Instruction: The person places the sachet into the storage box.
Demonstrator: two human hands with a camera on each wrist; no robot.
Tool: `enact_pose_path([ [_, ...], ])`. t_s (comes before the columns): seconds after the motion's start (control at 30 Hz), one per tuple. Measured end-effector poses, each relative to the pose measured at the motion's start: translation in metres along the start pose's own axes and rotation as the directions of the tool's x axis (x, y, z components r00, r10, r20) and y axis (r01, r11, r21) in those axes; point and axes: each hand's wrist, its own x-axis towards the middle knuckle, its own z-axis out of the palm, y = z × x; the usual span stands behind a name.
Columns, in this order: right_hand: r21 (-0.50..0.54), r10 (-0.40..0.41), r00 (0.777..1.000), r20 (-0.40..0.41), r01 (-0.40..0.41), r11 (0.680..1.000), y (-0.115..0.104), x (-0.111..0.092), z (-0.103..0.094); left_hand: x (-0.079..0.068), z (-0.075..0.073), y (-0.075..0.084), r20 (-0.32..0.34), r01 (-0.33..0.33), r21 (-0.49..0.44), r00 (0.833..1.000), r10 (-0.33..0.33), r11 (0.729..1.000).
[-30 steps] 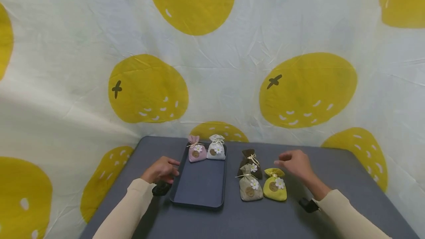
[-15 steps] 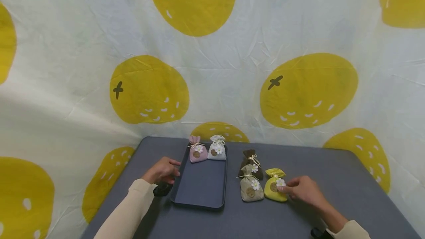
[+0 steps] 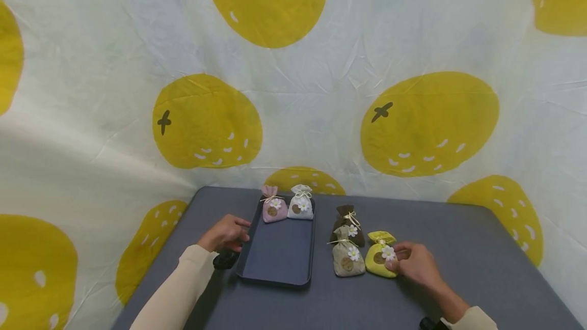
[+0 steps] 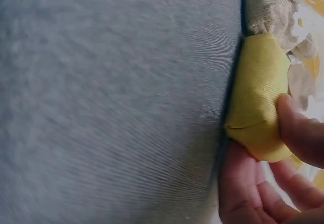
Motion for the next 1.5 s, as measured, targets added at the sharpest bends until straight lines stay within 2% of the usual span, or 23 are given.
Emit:
enact_pose_path([
  [0.33,0.072,0.032,0.997,-0.071,-0.027,0.997,0.004,-0.005,0.004,-0.001,0.001,0.001,0.009,0.005,0.012,1.000,-0.005,1.000],
  [0.5,0.140,0.034,0.995,-0.097,-0.020,0.990,0.000,-0.009,0.003,-0.002,0.001,0.000,-0.003,-0.003,0.020,1.000,0.003,1.000],
  [0.73,0.176,0.015,0.994,-0.106,0.004,0.984,-0.010,-0.010,-0.002,-0.005,-0.003,0.000,-0.007,-0.014,0.021,1.000,0.014,1.000],
  [0.93,0.222,0.029,0.994,-0.106,-0.004,0.975,-0.017,-0.012,-0.006,-0.003,-0.001,0.000,-0.011,-0.008,0.028,1.000,0.009,1.000],
  [1.5,0.228,-0.089,0.985,-0.146,0.121,0.966,-0.053,-0.012,-0.010,-0.004,0.001,-0.001,-0.006,-0.030,0.022,1.000,0.030,0.999],
])
